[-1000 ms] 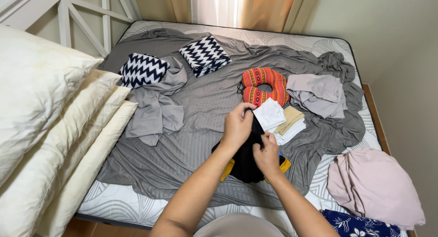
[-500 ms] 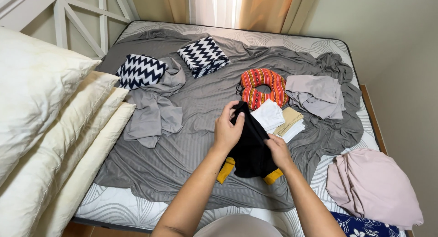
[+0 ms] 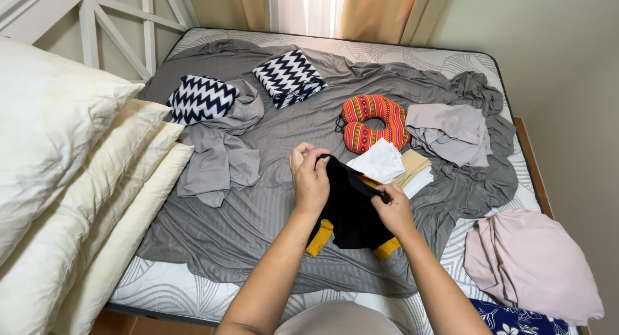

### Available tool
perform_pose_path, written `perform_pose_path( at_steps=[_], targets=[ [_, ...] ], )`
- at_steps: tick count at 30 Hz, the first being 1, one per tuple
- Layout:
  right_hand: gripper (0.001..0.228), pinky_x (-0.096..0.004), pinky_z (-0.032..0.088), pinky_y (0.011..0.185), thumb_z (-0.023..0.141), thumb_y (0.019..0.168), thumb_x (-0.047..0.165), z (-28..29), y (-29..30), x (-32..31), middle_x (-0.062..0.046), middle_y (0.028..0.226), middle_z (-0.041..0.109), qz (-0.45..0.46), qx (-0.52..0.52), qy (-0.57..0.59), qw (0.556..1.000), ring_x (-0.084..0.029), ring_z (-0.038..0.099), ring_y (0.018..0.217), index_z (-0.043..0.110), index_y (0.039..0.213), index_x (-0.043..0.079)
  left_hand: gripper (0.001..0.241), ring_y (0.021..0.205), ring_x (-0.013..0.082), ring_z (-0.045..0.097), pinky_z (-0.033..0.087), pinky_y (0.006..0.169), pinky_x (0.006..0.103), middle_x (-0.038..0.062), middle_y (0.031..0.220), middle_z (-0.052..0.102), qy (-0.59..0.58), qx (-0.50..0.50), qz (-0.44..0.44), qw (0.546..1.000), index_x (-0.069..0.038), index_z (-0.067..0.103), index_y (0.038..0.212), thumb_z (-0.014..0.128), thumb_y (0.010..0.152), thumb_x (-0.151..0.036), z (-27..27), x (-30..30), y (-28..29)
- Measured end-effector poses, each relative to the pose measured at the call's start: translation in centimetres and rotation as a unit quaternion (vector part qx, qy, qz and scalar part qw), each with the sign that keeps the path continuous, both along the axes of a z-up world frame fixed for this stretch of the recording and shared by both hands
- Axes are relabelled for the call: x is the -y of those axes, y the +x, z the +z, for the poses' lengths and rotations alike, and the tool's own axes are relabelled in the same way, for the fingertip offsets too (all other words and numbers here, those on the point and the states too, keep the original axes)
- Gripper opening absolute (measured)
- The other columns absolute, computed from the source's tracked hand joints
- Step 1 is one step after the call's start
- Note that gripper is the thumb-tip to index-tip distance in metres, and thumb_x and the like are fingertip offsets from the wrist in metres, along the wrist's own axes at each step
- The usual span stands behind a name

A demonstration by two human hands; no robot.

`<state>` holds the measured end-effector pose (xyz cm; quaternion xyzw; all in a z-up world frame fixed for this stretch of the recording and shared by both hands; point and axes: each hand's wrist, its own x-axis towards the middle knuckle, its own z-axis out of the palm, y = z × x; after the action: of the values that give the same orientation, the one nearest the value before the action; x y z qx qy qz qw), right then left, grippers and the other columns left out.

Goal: The person folds various pieces of clothing on a bed, including a grey shirt, a pink shirt with a cartoon character, a blue floral shirt, and a yellow and black shirt. The person places the folded clothes into a pile on the bed.

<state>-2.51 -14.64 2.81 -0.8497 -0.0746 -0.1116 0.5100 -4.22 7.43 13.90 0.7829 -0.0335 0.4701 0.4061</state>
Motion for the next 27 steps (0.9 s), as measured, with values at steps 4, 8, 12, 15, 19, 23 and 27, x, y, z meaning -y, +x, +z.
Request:
perform_pose_path(
  at_steps=[4,8,12,15,19,23,27],
  targets=[
    [0.02,-0.028,0.045,0.068,0.069,0.09,0.017,-1.9,0.8,-0.1,-0.006,0.085,0.056,0.063,-0.052,0.049,0.995,-0.015,0.055,0.074,0.068,0.089,-0.003,0.011,0.1,0.0284,0.068,0.057,0.083,0.0357,0.016,0.117,0.07,-0.05,-0.06,-0.121,0.99,-0.004,0.067,0.104,0.062,0.093,-0.002,-1.6,0.3,1.1],
    [0.022,-0.028,0.046,0.07,0.064,0.095,0.018,-1.7,1.0,-0.3,-0.006,0.081,0.058,0.052,-0.093,0.071,0.992,-0.015,0.056,0.075,0.068,0.09,-0.003,0.016,0.067,0.0149,0.058,0.053,0.062,0.0329,0.007,0.081,0.063,-0.317,-0.31,-0.222,0.868,-0.005,0.063,0.111,0.052,0.099,-0.008,-3.2,1.1,1.7],
    [0.017,-0.033,0.05,0.073,0.066,0.084,0.011,1.3,0.5,-0.6,-0.011,0.083,0.063,0.024,-0.007,-0.028,0.999,-0.024,0.063,0.078,0.07,0.094,-0.001,0.017,0.063,0.0087,0.049,0.042,0.057,0.0291,0.0,0.07,0.053,-0.255,-0.199,-0.19,0.927,-0.005,0.061,0.11,0.053,0.095,-0.008,-4.0,0.3,1.1],
    [0.015,-0.038,0.051,0.075,0.069,0.074,0.003,3.3,-0.6,-1.3,-0.016,0.086,0.063,-0.004,0.046,-0.096,0.994,-0.031,0.064,0.081,0.068,0.087,-0.002,0.016,0.061,0.008,0.048,0.041,0.056,0.0272,0.0,0.07,0.052,-0.215,-0.177,-0.171,0.945,-0.005,0.062,0.107,0.058,0.093,-0.009,-2.6,0.1,0.5],
    [0.01,-0.039,0.051,0.077,0.066,0.076,-0.003,2.1,0.0,-1.4,-0.018,0.09,0.062,-0.024,0.085,-0.096,0.991,-0.035,0.062,0.085,0.063,0.085,-0.003,0.012,0.063,0.0128,0.049,0.043,0.058,0.0305,0.006,0.071,0.055,-0.205,-0.153,-0.15,0.955,-0.004,0.064,0.104,0.066,0.094,-0.01,-2.0,0.7,0.4],
    [0.011,-0.034,0.05,0.075,0.063,0.079,-0.005,1.1,0.8,-1.0,-0.014,0.088,0.064,-0.028,0.024,-0.046,0.998,-0.027,0.061,0.079,0.066,0.089,-0.002,0.022,0.086,0.025,0.06,0.05,0.076,0.0362,0.011,0.093,0.062,-0.108,-0.132,-0.14,0.975,-0.008,0.065,0.108,0.069,0.086,-0.008,-1.7,1.0,0.0],
    [0.019,-0.027,0.047,0.07,0.064,0.082,-0.001,2.3,0.9,-0.9,-0.005,0.089,0.066,0.03,-0.071,0.041,0.996,-0.013,0.058,0.074,0.073,0.099,0.001,0.054,0.107,0.0357,0.052,0.047,0.1,0.0423,0.015,0.106,0.054,0.033,-0.205,-0.22,0.953,-0.018,0.07,0.125,0.068,0.072,-0.005,-2.1,0.8,-0.4]
  ],
)
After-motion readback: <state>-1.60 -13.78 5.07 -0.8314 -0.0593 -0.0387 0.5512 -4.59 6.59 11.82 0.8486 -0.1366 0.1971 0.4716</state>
